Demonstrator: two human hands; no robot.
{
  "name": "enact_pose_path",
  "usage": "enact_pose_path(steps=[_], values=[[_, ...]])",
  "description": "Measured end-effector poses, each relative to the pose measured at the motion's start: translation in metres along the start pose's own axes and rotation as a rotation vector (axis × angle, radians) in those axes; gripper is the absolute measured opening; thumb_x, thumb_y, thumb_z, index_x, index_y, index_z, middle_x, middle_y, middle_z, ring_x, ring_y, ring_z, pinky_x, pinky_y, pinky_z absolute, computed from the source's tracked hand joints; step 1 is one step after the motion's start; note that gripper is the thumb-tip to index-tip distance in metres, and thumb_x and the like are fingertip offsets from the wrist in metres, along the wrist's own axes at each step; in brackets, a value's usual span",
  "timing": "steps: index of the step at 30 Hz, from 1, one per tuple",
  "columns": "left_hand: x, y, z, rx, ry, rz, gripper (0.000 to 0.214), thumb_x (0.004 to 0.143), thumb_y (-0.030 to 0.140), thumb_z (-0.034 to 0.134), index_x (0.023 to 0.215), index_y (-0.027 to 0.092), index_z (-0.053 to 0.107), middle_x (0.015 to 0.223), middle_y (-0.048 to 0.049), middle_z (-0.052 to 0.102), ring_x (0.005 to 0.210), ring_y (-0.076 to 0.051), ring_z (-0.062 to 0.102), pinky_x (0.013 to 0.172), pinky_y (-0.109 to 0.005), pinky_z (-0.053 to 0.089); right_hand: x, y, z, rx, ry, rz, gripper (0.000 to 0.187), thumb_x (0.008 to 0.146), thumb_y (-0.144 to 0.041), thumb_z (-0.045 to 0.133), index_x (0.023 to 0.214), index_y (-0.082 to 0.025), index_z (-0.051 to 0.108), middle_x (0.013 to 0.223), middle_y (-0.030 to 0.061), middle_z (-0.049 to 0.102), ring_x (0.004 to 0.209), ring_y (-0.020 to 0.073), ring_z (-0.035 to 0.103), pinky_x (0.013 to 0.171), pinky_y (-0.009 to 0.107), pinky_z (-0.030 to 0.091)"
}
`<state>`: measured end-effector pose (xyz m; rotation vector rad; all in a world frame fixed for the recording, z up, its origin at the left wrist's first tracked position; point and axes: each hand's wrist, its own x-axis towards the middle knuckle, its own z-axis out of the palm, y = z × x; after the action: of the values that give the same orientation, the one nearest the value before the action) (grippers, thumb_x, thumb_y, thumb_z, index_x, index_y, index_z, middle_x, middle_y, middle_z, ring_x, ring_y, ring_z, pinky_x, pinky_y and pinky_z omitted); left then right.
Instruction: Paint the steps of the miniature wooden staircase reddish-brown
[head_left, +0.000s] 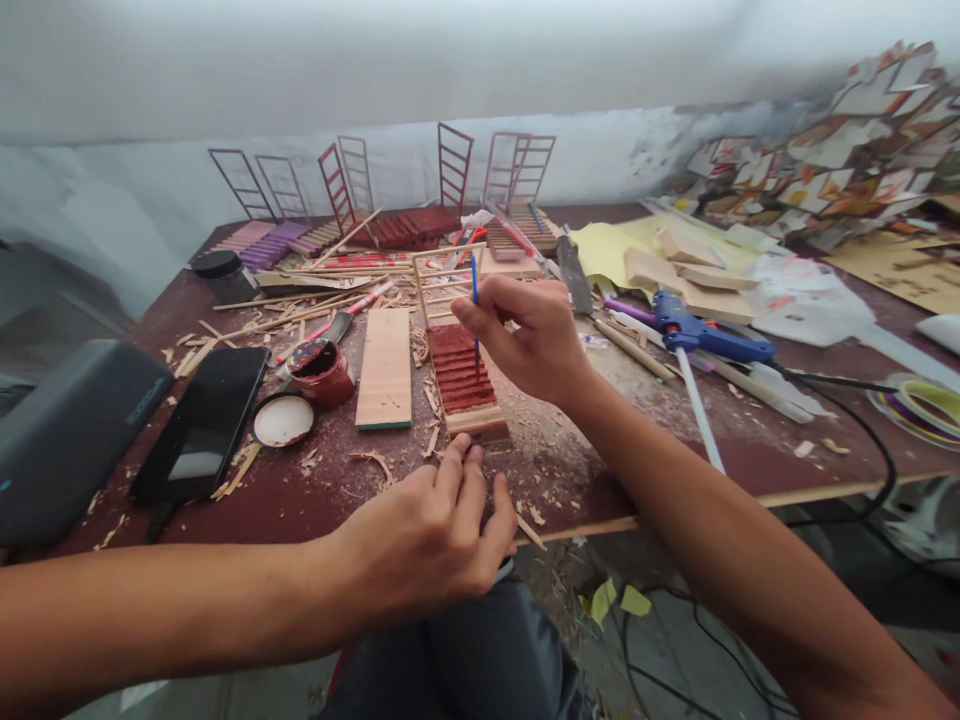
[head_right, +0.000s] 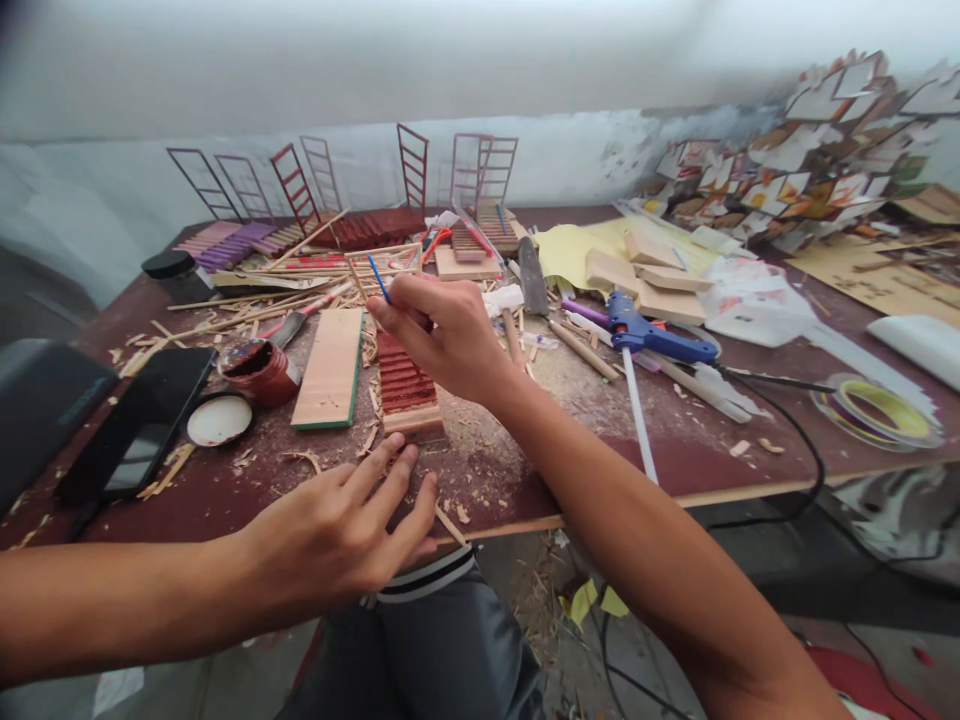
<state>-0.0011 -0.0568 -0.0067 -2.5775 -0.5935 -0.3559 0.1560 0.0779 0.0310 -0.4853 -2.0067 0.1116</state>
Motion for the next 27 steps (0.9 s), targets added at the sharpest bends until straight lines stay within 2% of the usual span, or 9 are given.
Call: enact_pose_path(steps=[7, 11, 27], values=[[-0.0008, 0.0002, -0.0009, 0.014, -0.007, 0.002, 0.037, 0.094, 0.030, 0.056, 0.115, 0.001, 0.061, 0.111, -0.0315, 0.066, 0.109, -0.041, 0.065, 0.077, -0.040, 0.060, 0.0007, -0.0024, 0.0002, 0.080, 0.028, 0.074, 0.038, 0.093, -0.025, 0.059, 0.063, -0.019, 0.036, 0.059, -0.0073, 0.025, 0.055, 0.0059, 0.023, 0.053, 0.024, 0.024], [-0.0001, 0.0003, -0.0015, 0.017, -0.001, -0.002, 0.038, 0.095, 0.032, 0.055, 0.116, 0.000, 0.061, 0.111, -0.0317, 0.066, 0.108, -0.041, 0.066, 0.078, -0.040, 0.060, 0.0008, -0.0030, -0.0017, 0.048, 0.050, 0.125, 0.039, 0.094, -0.028, 0.056, 0.063, -0.020, 0.035, 0.059, -0.0069, 0.025, 0.054, 0.0065, 0.024, 0.053, 0.025, 0.025], [-0.0012, 0.0005, -0.0008, 0.009, -0.017, 0.010, 0.037, 0.094, 0.028, 0.056, 0.116, 0.000, 0.059, 0.112, -0.0329, 0.064, 0.110, -0.042, 0.064, 0.076, -0.040, 0.060, 0.0007, 0.0021, -0.0026, -0.009, 0.024, 0.044, 0.038, 0.092, -0.025, 0.059, 0.064, -0.020, 0.034, 0.059, -0.0068, 0.024, 0.056, 0.0065, 0.022, 0.053, 0.024, 0.024]])
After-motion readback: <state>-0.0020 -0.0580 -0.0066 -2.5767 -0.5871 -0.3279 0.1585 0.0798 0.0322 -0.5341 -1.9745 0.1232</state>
